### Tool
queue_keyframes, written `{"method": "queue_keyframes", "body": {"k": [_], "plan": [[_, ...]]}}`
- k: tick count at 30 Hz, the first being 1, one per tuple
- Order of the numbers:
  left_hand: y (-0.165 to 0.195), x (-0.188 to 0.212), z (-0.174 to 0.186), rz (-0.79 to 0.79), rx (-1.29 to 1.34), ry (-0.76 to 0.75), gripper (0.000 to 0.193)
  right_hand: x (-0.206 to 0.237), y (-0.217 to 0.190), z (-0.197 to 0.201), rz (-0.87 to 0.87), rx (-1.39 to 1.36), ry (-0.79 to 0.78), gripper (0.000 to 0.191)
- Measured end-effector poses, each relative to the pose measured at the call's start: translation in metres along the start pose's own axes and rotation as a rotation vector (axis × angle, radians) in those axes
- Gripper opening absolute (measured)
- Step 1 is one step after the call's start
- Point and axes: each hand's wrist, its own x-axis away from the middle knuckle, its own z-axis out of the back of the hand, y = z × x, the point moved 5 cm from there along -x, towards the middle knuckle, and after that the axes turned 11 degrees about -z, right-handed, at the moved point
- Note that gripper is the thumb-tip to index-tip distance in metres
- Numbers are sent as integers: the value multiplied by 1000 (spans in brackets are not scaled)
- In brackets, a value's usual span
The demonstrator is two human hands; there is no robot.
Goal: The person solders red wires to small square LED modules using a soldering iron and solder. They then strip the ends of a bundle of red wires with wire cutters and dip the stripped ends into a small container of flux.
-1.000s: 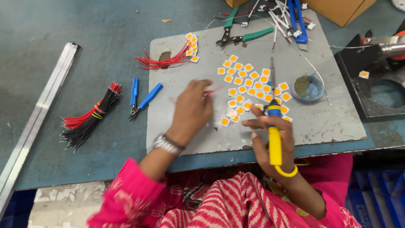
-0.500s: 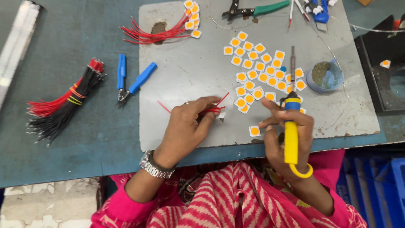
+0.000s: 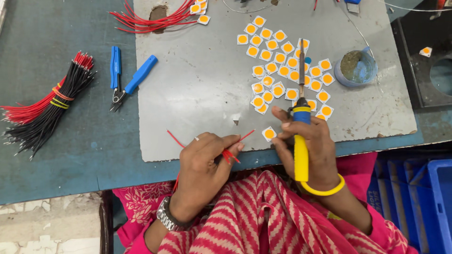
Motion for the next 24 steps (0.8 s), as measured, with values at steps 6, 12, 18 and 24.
{"method": "queue_keyframes", "body": {"k": [6, 12, 18, 24], "plan": [[17, -6, 21, -233, -418, 58, 13, -5, -8, -4, 88, -116, -29, 53], [-1, 0, -9, -159, -76, -107, 16, -9, -9, -7, 124, -43, -24, 54], [-6, 8, -13, -213, -43, -133, 13, -3, -12, -16, 49, -142, -62, 49], [-6, 6, -14, -210, -47, -128, 12, 1, -14, -21, 62, -175, -49, 49]]}}
